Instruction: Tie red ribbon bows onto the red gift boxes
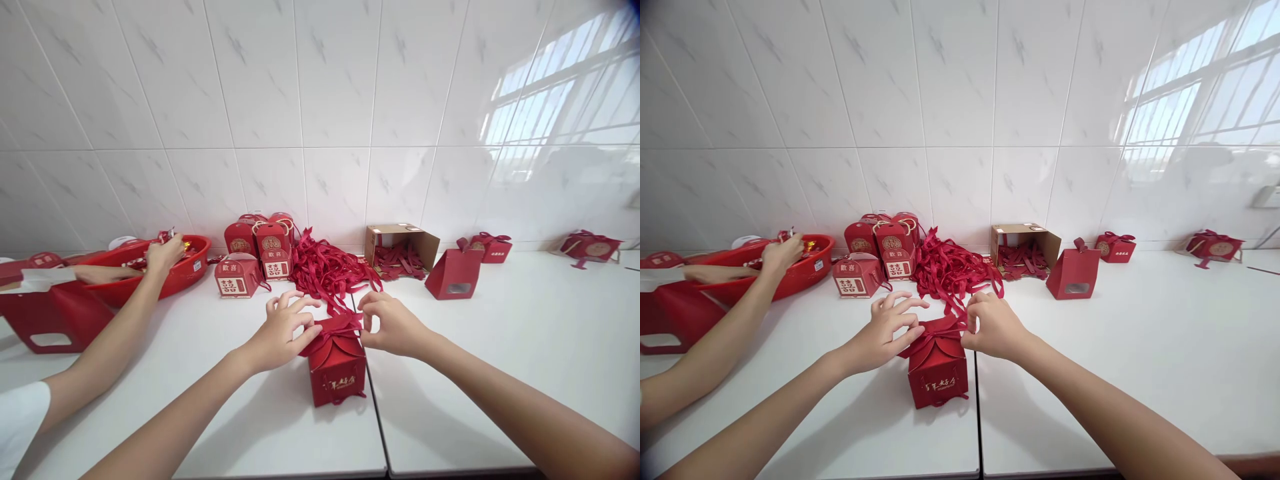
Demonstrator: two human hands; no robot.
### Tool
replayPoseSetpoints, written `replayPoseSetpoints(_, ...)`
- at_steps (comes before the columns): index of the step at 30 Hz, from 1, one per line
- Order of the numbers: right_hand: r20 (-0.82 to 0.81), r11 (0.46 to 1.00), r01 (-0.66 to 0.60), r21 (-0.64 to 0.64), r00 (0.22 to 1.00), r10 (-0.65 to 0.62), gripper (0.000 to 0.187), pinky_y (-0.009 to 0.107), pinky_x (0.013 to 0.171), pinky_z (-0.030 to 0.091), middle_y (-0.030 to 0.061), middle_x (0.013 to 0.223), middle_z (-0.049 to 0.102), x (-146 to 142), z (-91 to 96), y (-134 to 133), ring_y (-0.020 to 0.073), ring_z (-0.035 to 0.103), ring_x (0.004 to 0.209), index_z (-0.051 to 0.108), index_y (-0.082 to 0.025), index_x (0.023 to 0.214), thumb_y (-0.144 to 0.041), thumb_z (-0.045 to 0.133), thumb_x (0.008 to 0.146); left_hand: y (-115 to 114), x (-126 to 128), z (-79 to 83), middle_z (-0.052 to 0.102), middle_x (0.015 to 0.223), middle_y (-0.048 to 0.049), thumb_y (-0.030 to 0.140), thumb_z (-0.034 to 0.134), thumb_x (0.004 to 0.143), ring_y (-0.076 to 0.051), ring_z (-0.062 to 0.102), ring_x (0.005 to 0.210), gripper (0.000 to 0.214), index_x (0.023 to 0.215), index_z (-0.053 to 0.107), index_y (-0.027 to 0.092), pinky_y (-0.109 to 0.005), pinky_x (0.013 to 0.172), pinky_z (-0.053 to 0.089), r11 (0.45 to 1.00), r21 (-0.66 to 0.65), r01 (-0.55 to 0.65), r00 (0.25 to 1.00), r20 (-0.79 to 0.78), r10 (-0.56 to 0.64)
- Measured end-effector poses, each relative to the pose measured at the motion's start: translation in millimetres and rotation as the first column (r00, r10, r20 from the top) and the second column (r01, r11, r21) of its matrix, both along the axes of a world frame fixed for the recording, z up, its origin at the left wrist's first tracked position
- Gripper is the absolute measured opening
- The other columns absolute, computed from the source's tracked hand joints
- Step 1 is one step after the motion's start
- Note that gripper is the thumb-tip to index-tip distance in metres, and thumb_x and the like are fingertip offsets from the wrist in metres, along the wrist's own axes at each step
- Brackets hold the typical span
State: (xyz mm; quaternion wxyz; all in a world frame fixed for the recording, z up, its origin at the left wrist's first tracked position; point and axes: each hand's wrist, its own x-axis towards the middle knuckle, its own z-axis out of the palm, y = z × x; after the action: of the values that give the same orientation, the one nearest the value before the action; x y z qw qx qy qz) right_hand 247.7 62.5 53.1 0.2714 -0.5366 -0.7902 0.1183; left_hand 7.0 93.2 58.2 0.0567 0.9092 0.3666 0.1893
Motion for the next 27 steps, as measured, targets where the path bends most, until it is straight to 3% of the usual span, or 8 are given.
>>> replayPoseSetpoints(4,0.013,0.999,0.020,-0.026,1.000,-0.019,0.012,0.037,0.084,0.042,0.0044,0.099,0.062,-2,0.5,-7,0.0219,0.056,0.092,0.054,-0.018,0.054,-0.018,0.063,0.061,-4,-3,-4.7,0.065,0.107,-0.0049,0.032,0.044,0.090,-0.034,0.043,0.117,0.029,0.070,0.061,0.020,-0.058,0.093,0.023,0.915,0.402,0.006,0.992,-0.117,0.045)
replayPoseSetpoints(8,0.050,0.999,0.033,-0.017,0.998,-0.032,0.013,0.039,0.084,0.042,0.0052,0.101,0.062,-3,2.5,-12,0.0231,0.055,0.094,0.053,-0.018,0.054,-0.017,0.064,0.063,-5,-2,-10.9,0.066,0.090,-0.0083,0.034,0.045,0.089,-0.036,0.049,0.109,0.028,0.072,0.061,0.018,-0.059,0.092,0.027,0.839,0.543,-0.035,0.987,-0.111,0.112)
replayPoseSetpoints(10,0.072,1.000,0.007,-0.001,0.997,-0.007,0.015,0.040,0.084,0.043,0.0064,0.099,0.062,-3,4.0,-14,0.0238,0.055,0.093,0.053,-0.018,0.055,-0.018,0.065,0.064,-3,-2,-14.7,0.065,0.088,-0.0087,0.035,0.046,0.088,-0.034,0.050,0.107,0.026,0.073,0.059,0.018,-0.053,0.089,0.034,0.880,0.471,-0.056,0.994,-0.061,0.096)
replayPoseSetpoints(14,0.003,0.984,-0.128,0.121,0.992,0.129,0.008,0.037,0.084,0.046,0.0095,0.103,0.058,-5,5.1,-18,0.0217,0.054,0.097,0.058,-0.018,0.085,-0.022,0.058,0.078,1,-1,-25.3,0.056,0.078,-0.0030,0.035,0.042,0.089,-0.019,0.055,0.076,0.023,0.073,0.048,0.020,-0.032,0.068,0.046,0.996,0.042,-0.081,0.983,0.169,0.073)
replayPoseSetpoints(17,0.052,0.931,-0.323,0.169,0.946,0.319,0.042,0.043,0.100,0.037,0.0144,0.134,0.041,-16,-1.3,-20,0.0270,0.038,0.125,0.049,-0.021,0.122,-0.040,0.055,0.085,0,3,-35.3,0.053,0.084,-0.0017,0.037,0.044,0.089,-0.016,0.055,0.076,0.018,0.081,0.045,0.021,-0.026,0.060,0.047,0.979,-0.202,-0.034,0.921,0.374,0.109)
replayPoseSetpoints(20,0.253,0.874,-0.478,0.085,0.859,0.445,0.061,0.056,0.106,0.024,0.0115,0.152,0.016,-28,-11.9,-21,0.0370,0.018,0.137,0.035,-0.030,0.139,-0.052,0.052,0.084,-2,7,-45.1,0.052,0.102,-0.0040,0.037,0.044,0.089,-0.017,0.058,0.090,0.018,0.101,0.042,0.024,-0.027,0.066,0.050,0.934,-0.341,0.111,0.810,0.575,0.114)
replayPoseSetpoints(24,0.350,0.885,-0.465,-0.008,0.828,0.438,0.053,0.055,0.100,0.031,0.0093,0.147,0.029,-23,-8.9,-30,0.0352,0.031,0.130,0.037,-0.037,0.138,-0.047,0.048,0.087,1,5,-57.2,0.048,0.111,-0.0049,0.036,0.041,0.090,-0.018,0.059,0.093,0.021,0.108,0.036,0.026,-0.033,0.070,0.052,0.875,-0.446,0.186,0.624,0.742,0.245)
replayPoseSetpoints(27,0.298,0.937,-0.343,-0.073,0.889,0.348,0.053,0.043,0.093,0.043,0.0095,0.137,0.038,2,9.7,-40,0.0280,0.048,0.114,0.045,-0.032,0.131,-0.038,0.059,0.080,10,-2,-66.1,0.046,0.111,-0.0054,0.038,0.043,0.088,-0.019,0.058,0.093,0.022,0.105,0.038,0.025,-0.031,0.063,0.051,0.857,-0.499,0.130,0.610,0.722,0.328)
